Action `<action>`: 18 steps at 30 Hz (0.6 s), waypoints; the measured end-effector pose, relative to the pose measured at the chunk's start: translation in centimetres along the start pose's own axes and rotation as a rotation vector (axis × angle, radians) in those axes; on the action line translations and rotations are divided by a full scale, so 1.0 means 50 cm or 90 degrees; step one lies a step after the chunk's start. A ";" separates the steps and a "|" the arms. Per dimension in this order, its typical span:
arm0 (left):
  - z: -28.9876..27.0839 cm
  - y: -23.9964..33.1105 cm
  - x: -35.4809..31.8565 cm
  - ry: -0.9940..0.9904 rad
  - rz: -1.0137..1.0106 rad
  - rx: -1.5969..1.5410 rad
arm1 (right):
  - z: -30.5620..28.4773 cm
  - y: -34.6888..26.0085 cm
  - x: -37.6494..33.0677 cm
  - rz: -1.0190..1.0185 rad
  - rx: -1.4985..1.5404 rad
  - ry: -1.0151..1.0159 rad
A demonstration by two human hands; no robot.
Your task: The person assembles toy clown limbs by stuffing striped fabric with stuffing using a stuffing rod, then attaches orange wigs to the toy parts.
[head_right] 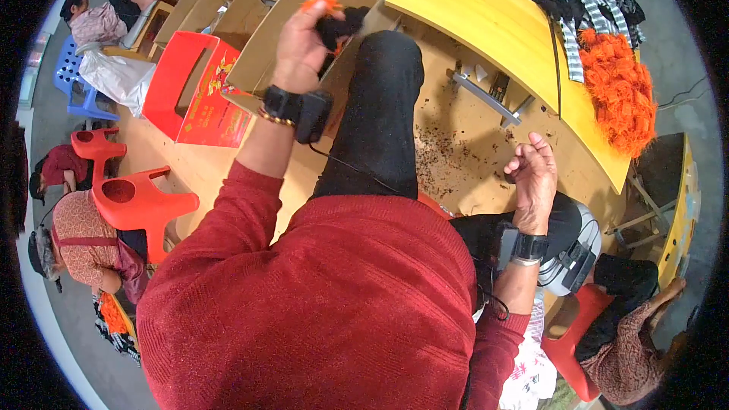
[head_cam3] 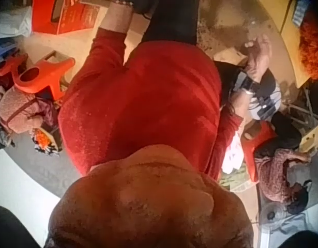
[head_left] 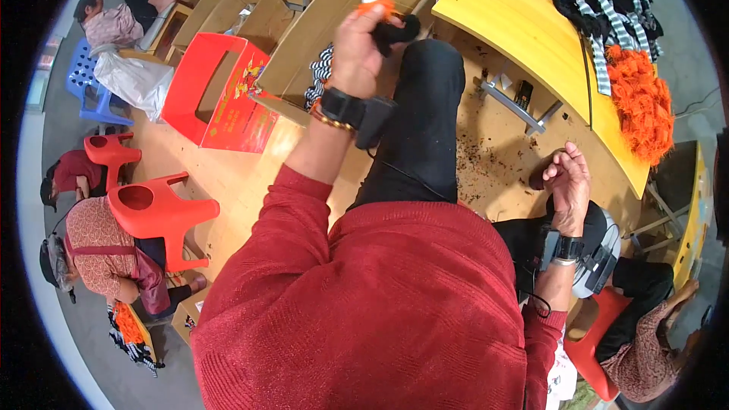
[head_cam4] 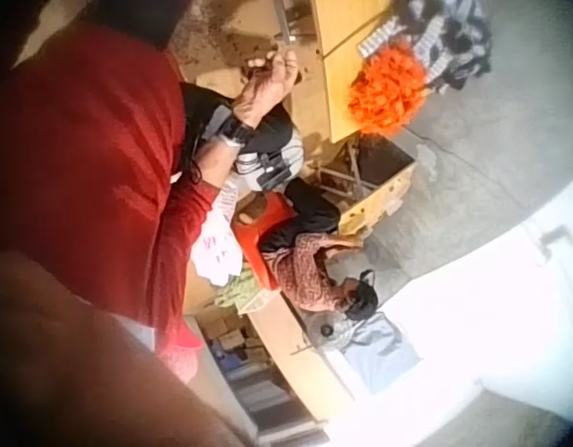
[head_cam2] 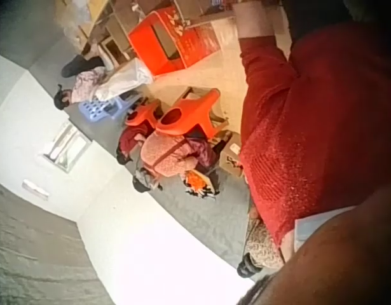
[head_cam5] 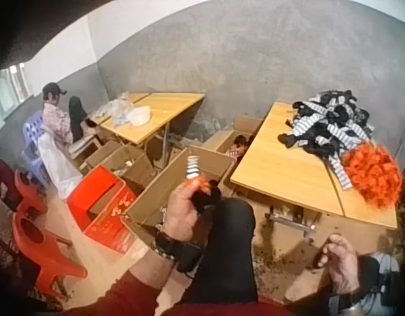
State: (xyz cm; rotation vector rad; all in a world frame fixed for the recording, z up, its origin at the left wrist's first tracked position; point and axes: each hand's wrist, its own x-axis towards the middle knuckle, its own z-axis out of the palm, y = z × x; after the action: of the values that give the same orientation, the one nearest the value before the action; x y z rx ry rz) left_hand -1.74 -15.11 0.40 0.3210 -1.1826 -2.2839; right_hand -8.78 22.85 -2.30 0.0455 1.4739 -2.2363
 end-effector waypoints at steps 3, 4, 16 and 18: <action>-0.034 -0.005 0.054 0.082 -0.076 -0.045 | -0.001 -0.001 0.002 -0.011 -0.010 0.009; -0.046 -0.012 0.062 0.106 -0.110 -0.019 | 0.007 0.002 -0.005 -0.015 -0.019 0.041; 0.108 -0.034 0.086 0.001 0.004 0.297 | 0.073 -0.052 0.008 -0.067 -0.215 0.046; 0.181 -0.050 0.100 -0.114 -0.023 0.249 | 0.067 -0.058 0.033 -0.256 -0.450 0.092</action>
State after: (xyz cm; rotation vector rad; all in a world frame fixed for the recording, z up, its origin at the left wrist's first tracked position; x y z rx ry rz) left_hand -10.71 -10.61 3.85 0.2861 -1.7321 -2.1350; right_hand -10.66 20.28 1.18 -0.3453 2.4489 -1.8737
